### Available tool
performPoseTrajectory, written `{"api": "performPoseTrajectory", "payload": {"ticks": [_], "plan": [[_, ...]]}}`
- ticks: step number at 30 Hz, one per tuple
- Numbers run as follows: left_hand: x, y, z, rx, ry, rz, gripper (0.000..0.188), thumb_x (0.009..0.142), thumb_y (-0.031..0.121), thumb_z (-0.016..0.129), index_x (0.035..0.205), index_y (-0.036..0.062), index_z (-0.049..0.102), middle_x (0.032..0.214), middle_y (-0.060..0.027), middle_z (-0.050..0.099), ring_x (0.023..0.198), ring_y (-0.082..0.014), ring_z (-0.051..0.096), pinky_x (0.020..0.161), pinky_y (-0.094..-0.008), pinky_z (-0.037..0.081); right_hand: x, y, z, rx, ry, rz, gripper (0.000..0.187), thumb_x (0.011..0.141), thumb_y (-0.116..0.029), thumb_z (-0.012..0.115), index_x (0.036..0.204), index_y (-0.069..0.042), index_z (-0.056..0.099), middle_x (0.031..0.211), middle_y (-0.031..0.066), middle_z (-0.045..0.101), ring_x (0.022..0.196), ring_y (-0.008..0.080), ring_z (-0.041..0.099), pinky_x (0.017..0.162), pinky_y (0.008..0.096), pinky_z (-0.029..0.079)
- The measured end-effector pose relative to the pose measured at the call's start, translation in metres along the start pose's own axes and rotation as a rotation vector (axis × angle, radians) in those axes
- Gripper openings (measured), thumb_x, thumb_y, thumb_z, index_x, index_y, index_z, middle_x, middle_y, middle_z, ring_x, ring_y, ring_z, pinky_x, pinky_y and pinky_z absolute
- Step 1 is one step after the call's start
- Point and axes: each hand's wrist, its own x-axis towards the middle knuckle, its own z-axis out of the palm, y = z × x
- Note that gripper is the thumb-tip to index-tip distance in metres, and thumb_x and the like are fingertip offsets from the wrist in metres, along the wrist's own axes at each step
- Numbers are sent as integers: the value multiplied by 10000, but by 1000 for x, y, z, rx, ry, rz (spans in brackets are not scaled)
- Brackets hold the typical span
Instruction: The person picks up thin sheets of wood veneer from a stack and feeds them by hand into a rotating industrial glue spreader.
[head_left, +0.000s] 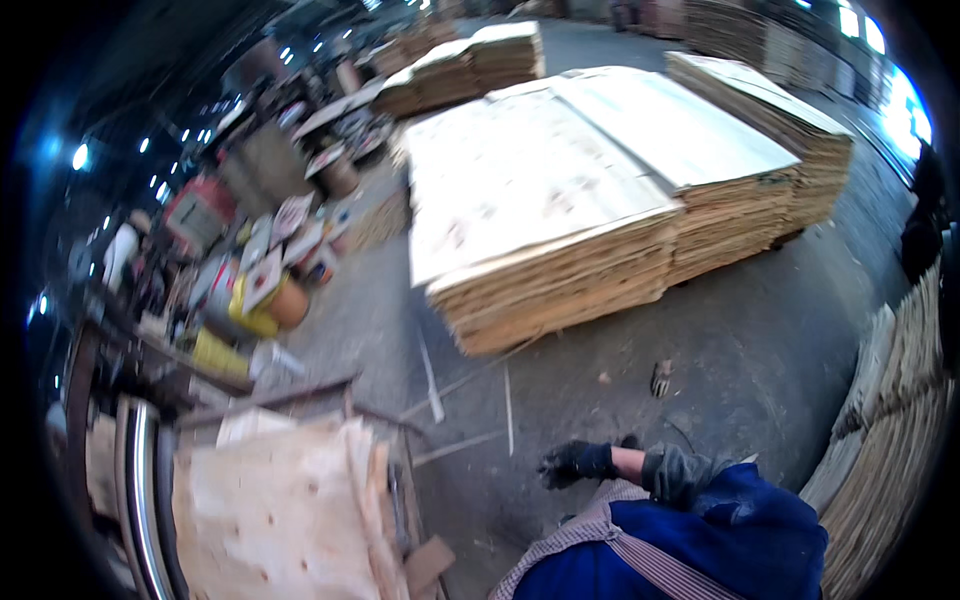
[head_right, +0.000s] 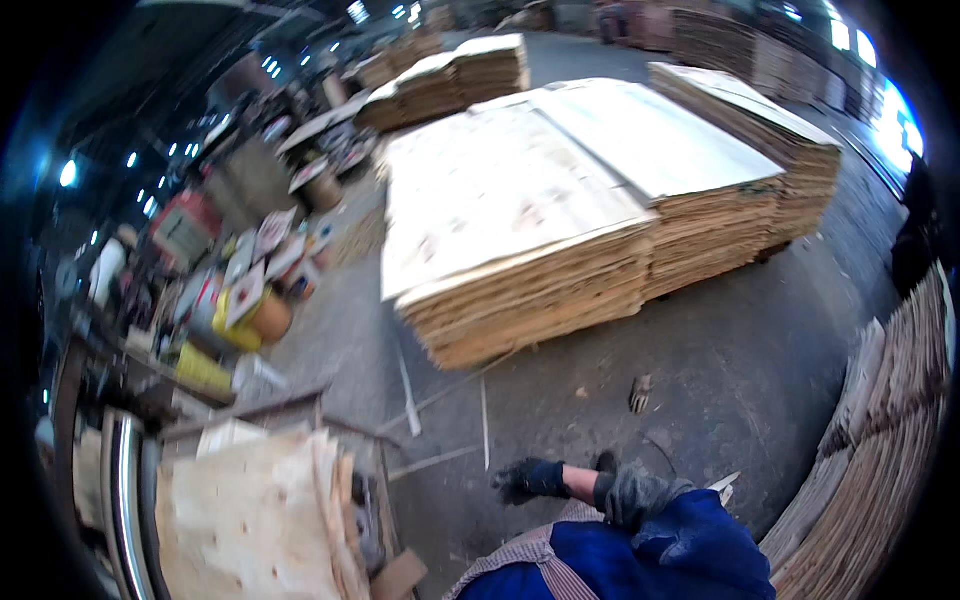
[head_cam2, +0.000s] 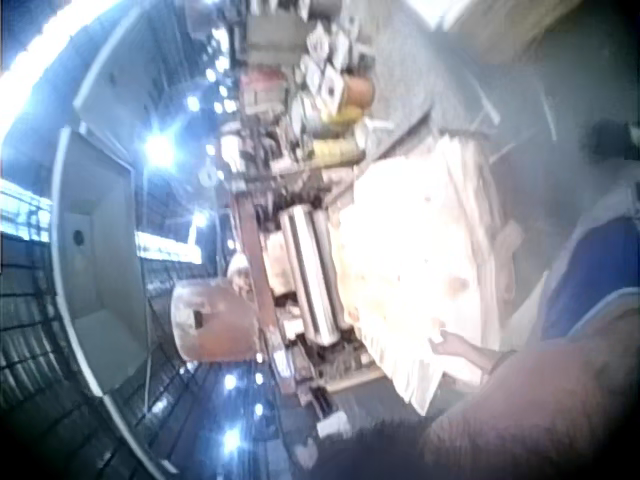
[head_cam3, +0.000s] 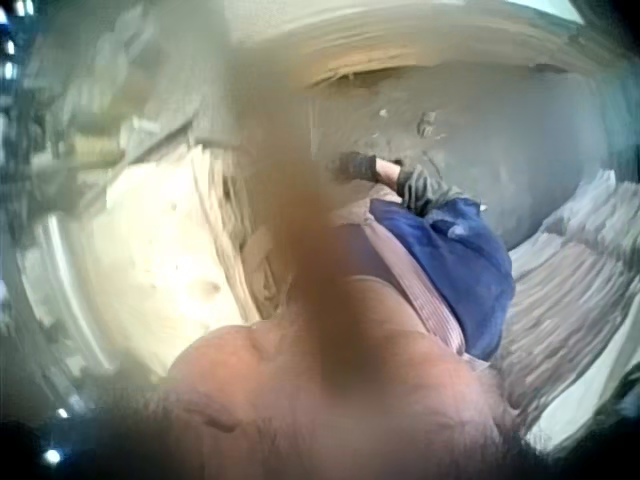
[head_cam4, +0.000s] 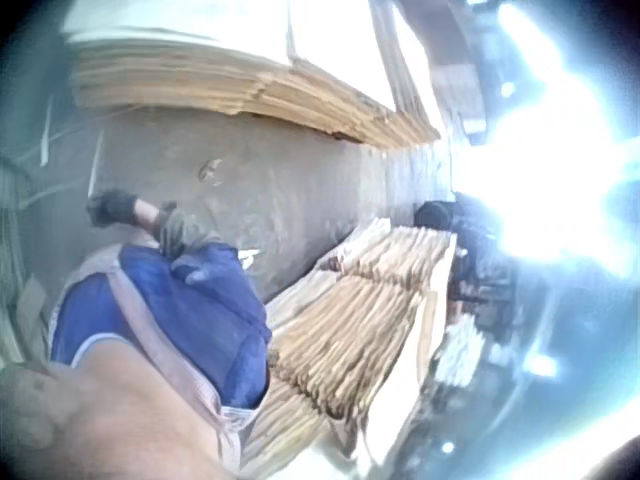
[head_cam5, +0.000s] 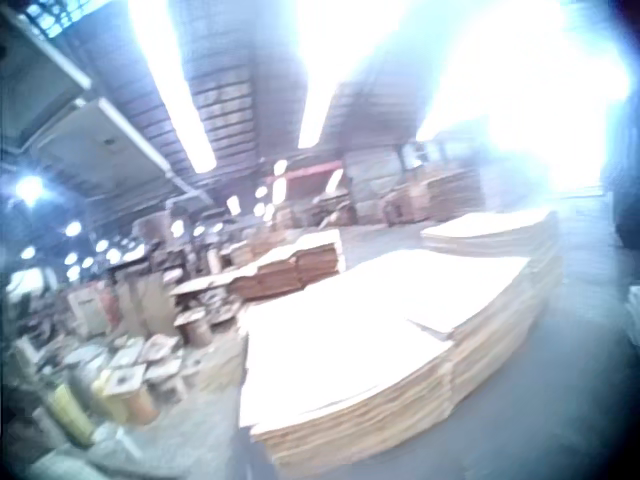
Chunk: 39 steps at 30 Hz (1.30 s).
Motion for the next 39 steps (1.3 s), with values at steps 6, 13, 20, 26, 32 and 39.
{"api": "performPoseTrajectory", "payload": {"ticks": [6,13,20,26,32,39], "plan": [[4,207,123,37,-360,516,600,850,341,550,1329,21,383,1313,-228,420,1208,-310,407,1012,-381,325,-130,-36,-185,-940,277,-625,333,777,-272,676,1076,-132,631,1144,102,591,1043,277,569,885,367,446],[-325,575,254,-573,-968,1055,455,808,102,599,1233,-14,485,1233,-185,502,1158,-299,469,991,-365,353,-364,-27,-280,-318,1179,-809,233,798,-131,632,1030,-107,639,1027,108,622,989,273,591,861,363,467],[-632,728,255,-666,-1347,1662,506,789,165,620,1241,-6,471,1230,-191,505,1161,-311,474,991,-353,359,-457,25,-281,862,1230,-1183,278,896,-225,539,1109,-50,573,942,126,647,897,270,628,832,438,498],[-827,796,306,-686,-1500,1779,531,780,155,625,1260,5,456,1250,-193,491,1175,-323,461,991,-360,366,-534,42,-391,934,1410,-1355,310,879,-293,550,1091,-71,590,959,109,656,918,271,622,828,456,496],[-988,905,352,-657,-1422,1790,544,773,146,635,1254,-20,446,1238,-216,482,1167,-331,459,996,-370,366,-643,-43,-561,872,1373,-1267,343,885,-249,545,1148,-31,553,982,141,637,933,288,613,864,455,484],[-1145,1038,354,-815,-1121,2048,575,761,181,660,1245,-34,438,1212,-219,497,1134,-350,470,955,-396,386,-716,-116,-710,853,1178,-1359,315,887,-269,545,1113,-52,576,977,137,643,938,287,615,874,468,477]]}}
